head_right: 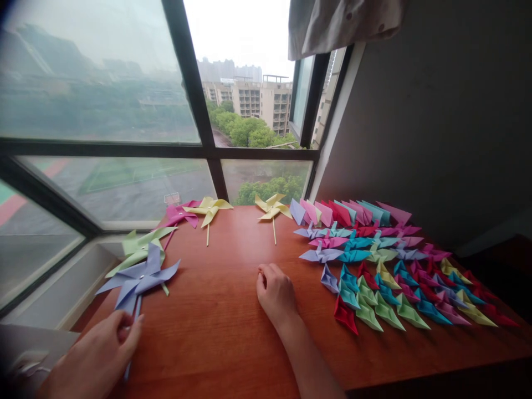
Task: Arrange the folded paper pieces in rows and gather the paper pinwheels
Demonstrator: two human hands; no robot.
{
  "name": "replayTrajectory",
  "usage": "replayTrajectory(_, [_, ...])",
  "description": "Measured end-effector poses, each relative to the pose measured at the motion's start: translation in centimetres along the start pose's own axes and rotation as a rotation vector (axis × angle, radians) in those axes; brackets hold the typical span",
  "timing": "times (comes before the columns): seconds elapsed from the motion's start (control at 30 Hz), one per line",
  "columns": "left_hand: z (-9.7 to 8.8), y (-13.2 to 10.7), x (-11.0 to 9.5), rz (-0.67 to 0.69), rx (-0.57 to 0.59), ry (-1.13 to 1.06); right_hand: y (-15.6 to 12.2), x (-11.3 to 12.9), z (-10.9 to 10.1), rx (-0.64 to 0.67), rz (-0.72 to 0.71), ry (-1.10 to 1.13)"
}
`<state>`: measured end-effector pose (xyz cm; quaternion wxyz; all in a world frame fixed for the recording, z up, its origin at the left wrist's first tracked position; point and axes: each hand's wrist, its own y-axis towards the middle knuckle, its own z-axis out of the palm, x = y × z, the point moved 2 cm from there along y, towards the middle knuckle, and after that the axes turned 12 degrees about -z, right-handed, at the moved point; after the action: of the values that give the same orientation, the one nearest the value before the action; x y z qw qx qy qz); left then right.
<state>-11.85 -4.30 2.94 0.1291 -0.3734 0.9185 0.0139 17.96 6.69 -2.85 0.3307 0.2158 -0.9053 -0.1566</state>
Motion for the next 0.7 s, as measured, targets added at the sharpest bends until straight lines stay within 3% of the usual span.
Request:
replayTrajectory(0.13, [1.0,0.1,2.0,-0.061,0.182,0.205,0.1,-0.2,-0.1,-0.009,-0.005,0.022])
replayTrajectory(0.27, [1.0,-0.6,1.4,-0.061,0.261,0.27,0.1,-0.2,-0.2,-0.016,-0.013,0.032])
replayTrajectory(0.47, [0.1,-1.5,0.1,-0.092,0.243,0.255,0.1,-0.2,-0.3,-0.007,-0.018,0.054])
replayTrajectory(0.7, [0.2,-2.8,0.9,-0.114,0.166,0.127,0.2,0.1,-0.6,0.036,-0.006,0.039])
